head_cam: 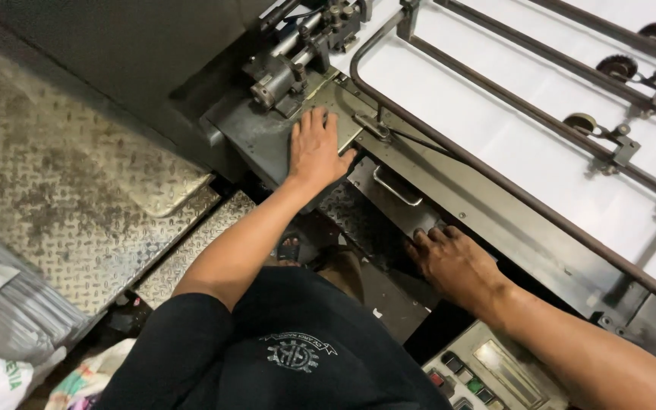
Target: The person adjusts a large industrial machine by hand, manipulating a metal lever and touching various components on the side and top of the equipment. The person repeatedly moves their hands along the machine's frame and control panel area.
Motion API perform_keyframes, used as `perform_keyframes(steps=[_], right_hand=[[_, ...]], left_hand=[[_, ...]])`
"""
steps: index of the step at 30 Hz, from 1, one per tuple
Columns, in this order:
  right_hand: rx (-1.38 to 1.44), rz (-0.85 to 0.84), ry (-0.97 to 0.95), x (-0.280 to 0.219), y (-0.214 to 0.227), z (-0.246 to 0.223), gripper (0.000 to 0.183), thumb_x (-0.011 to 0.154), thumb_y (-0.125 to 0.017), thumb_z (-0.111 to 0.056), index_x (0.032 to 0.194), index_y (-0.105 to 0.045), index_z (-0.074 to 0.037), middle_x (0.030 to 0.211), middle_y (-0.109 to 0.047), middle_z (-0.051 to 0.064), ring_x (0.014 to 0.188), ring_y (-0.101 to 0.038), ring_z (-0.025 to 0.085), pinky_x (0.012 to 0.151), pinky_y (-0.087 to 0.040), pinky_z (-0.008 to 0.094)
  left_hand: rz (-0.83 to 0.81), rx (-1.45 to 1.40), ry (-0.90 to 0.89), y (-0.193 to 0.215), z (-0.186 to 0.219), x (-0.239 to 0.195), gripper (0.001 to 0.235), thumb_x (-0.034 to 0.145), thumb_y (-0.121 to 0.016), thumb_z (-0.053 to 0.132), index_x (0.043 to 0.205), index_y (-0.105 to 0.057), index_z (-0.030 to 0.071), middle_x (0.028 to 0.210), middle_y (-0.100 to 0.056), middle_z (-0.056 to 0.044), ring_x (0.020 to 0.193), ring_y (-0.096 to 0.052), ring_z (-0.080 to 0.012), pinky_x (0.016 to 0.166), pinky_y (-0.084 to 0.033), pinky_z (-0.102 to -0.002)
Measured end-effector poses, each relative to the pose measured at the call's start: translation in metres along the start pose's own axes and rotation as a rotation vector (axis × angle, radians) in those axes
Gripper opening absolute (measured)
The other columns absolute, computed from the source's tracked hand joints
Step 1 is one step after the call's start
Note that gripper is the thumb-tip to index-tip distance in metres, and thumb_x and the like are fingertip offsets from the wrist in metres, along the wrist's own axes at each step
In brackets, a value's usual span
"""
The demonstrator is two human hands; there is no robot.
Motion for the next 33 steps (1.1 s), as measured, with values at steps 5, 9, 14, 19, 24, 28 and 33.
perform_keyframes(steps=[5,9,14,19,24,28,33], right_hand=[[0.049,0.228,-0.064,0.027,-0.029,0.000,0.061,0.097,-0.045,-0.019,0.157,-0.032,-0.018,0.158,-0.040,0.013,0.140,-0.046,0.034,0.114,-0.034,0.050],[0.146,0.248,-0.102,0.029,-0.033,0.008,0.061,0.095,-0.048,-0.018,0.156,-0.037,-0.024,0.155,-0.046,0.008,0.136,-0.052,0.032,0.112,-0.040,0.048],[0.157,0.178,-0.100,0.014,-0.003,0.010,0.070,0.095,-0.053,-0.034,0.160,-0.031,-0.022,0.161,-0.039,0.009,0.137,-0.048,0.033,0.113,-0.037,0.048],[0.170,0.105,-0.067,-0.004,0.029,0.008,0.072,0.096,-0.056,-0.035,0.161,-0.028,-0.020,0.158,-0.040,0.008,0.138,-0.048,0.029,0.113,-0.038,0.042],[0.203,0.111,-0.071,0.011,0.003,0.010,0.065,0.096,-0.058,-0.034,0.155,-0.033,-0.021,0.153,-0.044,0.005,0.139,-0.047,0.025,0.115,-0.038,0.042],[0.216,0.077,-0.074,0.019,-0.003,0.017,0.064,0.097,-0.059,-0.038,0.154,-0.034,-0.023,0.154,-0.042,0.006,0.141,-0.045,0.026,0.116,-0.038,0.042],[0.117,0.141,-0.044,0.034,-0.025,0.023,0.063,0.097,-0.053,-0.037,0.156,-0.034,-0.022,0.153,-0.044,0.009,0.138,-0.049,0.028,0.111,-0.043,0.046]], left_hand=[[0.071,-0.036,0.002,0.016,-0.004,-0.013,0.079,0.082,-0.081,0.045,0.135,-0.051,-0.005,0.140,-0.047,-0.024,0.132,-0.041,-0.0391,0.110,-0.036,-0.053],[0.040,-0.043,-0.016,0.013,0.000,-0.011,0.076,0.083,-0.080,0.045,0.134,-0.051,-0.003,0.139,-0.047,-0.023,0.134,-0.042,-0.0388,0.114,-0.037,-0.053],[0.075,-0.024,-0.033,0.013,0.000,-0.011,0.079,0.081,-0.080,0.045,0.133,-0.050,-0.005,0.136,-0.045,-0.025,0.131,-0.042,-0.0407,0.111,-0.036,-0.056],[0.105,-0.090,-0.031,0.019,-0.002,-0.025,0.076,0.080,-0.080,0.041,0.133,-0.050,-0.003,0.135,-0.047,-0.023,0.132,-0.043,-0.0401,0.110,-0.038,-0.054],[0.192,-0.133,-0.193,0.012,0.000,-0.044,0.059,0.088,-0.073,0.028,0.131,-0.052,-0.005,0.132,-0.050,-0.023,0.129,-0.046,-0.0385,0.107,-0.039,-0.051],[0.215,-0.195,-0.229,0.005,-0.013,-0.056,0.050,0.093,-0.069,0.025,0.131,-0.054,-0.004,0.131,-0.052,-0.020,0.128,-0.050,-0.0360,0.107,-0.043,-0.049],[0.395,-0.495,-0.251,0.044,-0.037,-0.088,0.028,0.103,-0.067,0.026,0.126,-0.062,0.009,0.124,-0.058,-0.008,0.122,-0.058,-0.0256,0.112,-0.050,-0.044]])
Point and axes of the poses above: each hand's wrist, its own x-axis towards the middle knuckle, its own y-axis out of the back of the hand, z = x × y, the point moved 8 cm from there along x, towards the middle knuckle
